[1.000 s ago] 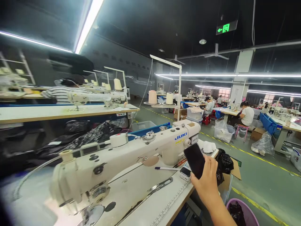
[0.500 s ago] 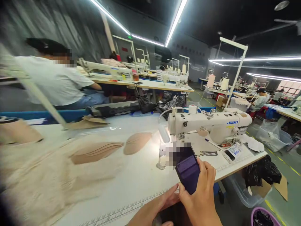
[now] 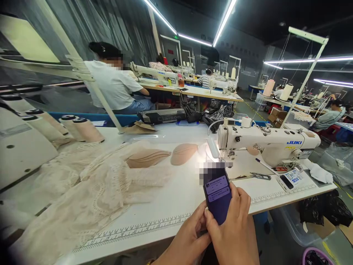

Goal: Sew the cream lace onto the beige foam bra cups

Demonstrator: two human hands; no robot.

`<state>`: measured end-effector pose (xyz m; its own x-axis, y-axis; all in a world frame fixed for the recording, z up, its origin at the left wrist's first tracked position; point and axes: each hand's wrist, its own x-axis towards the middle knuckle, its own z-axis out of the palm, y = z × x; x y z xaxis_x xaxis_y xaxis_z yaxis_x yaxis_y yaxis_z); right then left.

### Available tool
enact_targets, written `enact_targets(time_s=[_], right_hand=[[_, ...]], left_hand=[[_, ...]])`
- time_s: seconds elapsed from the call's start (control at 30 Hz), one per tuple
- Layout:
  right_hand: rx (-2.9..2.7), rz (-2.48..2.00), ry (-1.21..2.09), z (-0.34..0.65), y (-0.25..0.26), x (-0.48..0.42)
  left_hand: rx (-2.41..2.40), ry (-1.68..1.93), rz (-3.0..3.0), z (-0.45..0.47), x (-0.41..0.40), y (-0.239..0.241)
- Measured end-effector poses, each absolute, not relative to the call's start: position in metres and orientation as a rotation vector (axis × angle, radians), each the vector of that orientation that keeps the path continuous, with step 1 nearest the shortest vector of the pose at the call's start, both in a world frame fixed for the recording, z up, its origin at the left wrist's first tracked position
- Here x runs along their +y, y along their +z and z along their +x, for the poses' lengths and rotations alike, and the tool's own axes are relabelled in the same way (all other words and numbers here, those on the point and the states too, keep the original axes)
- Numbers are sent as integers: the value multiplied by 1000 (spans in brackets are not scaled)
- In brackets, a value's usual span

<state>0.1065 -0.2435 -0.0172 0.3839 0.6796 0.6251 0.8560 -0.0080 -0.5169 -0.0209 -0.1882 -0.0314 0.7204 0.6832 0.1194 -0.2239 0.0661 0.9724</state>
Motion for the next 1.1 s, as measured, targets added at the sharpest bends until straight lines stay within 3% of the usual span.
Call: enact_targets(time_s=[1.1], right_hand=[[-1328,-1732,-112,110,-27,-251]], left_hand=[[388,635,1336,-25,-181,-24]])
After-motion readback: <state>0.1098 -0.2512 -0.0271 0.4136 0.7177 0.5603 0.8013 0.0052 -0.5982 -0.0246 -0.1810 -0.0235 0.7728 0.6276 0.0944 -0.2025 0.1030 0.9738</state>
